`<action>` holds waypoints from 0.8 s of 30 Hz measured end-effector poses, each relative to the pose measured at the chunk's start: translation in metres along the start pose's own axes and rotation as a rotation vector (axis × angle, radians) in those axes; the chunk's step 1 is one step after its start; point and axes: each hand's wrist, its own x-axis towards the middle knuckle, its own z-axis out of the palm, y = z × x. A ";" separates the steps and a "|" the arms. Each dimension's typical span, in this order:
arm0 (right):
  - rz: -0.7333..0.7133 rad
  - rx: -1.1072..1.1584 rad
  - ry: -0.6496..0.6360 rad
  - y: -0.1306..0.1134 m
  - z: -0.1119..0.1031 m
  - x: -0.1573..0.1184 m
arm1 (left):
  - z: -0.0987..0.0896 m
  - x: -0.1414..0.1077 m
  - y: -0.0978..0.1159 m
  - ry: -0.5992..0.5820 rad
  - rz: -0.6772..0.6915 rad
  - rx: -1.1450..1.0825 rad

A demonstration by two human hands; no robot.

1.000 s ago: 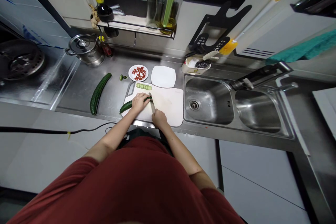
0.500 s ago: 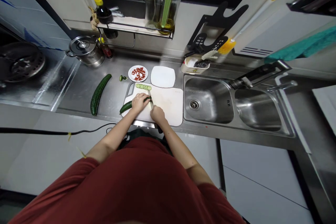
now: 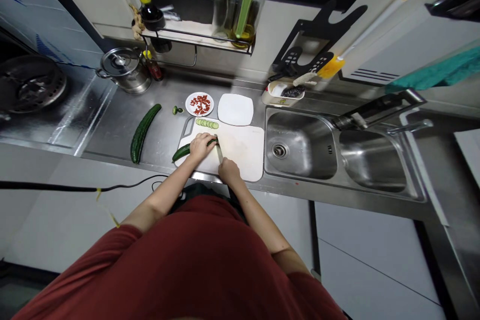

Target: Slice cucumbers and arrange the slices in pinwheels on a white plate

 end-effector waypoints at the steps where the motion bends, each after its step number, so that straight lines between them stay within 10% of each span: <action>1: 0.002 0.001 0.000 -0.001 0.000 0.001 | -0.001 0.000 0.000 -0.005 -0.003 -0.002; 24: -0.015 0.021 0.024 -0.004 0.000 0.013 | -0.002 -0.002 0.002 -0.018 -0.019 0.002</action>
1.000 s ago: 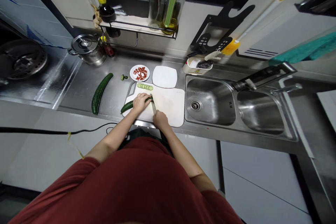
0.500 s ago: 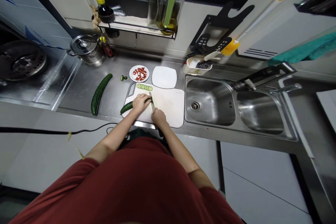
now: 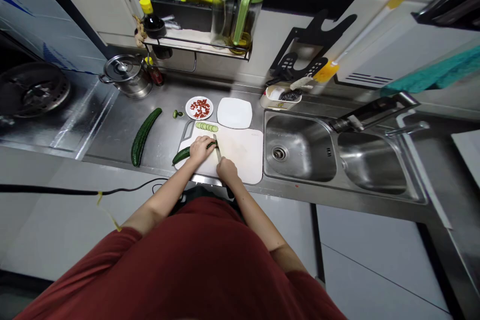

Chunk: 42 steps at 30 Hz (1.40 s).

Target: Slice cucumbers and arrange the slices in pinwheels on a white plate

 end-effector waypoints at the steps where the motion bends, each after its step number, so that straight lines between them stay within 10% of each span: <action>1: 0.005 -0.001 -0.004 0.002 0.001 -0.003 | 0.000 0.000 0.000 0.003 0.000 -0.001; 42: 0.027 0.001 -0.003 0.008 0.007 -0.017 | -0.001 0.000 0.001 0.018 -0.028 -0.010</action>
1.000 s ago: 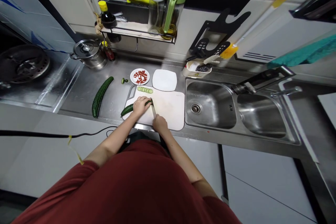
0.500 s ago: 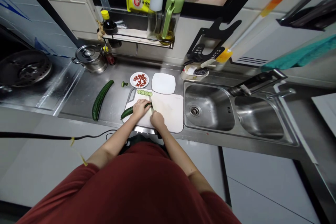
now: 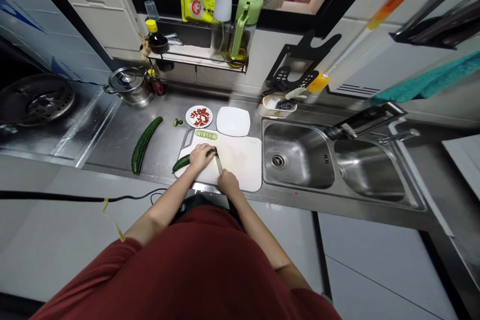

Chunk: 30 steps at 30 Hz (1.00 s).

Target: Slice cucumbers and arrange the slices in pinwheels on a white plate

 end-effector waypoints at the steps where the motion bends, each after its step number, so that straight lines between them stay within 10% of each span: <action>1: 0.002 -0.002 -0.002 0.000 0.000 -0.001 | 0.000 0.000 0.000 0.000 0.001 -0.002; 30: -0.010 0.007 0.011 0.001 0.000 0.013 | 0.003 0.000 0.000 0.009 -0.026 -0.029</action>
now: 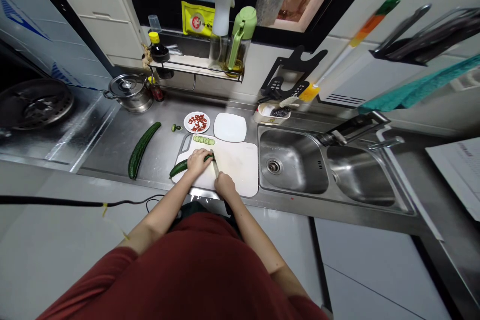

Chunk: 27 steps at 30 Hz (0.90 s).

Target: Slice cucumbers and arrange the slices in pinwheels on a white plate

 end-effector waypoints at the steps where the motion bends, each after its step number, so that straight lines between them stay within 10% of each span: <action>1: 0.000 -0.002 0.001 0.001 0.001 -0.002 | 0.000 0.000 0.000 0.003 0.002 0.001; 27: 0.008 -0.108 0.020 0.032 -0.013 -0.041 | -0.005 -0.001 0.003 -0.022 -0.010 0.006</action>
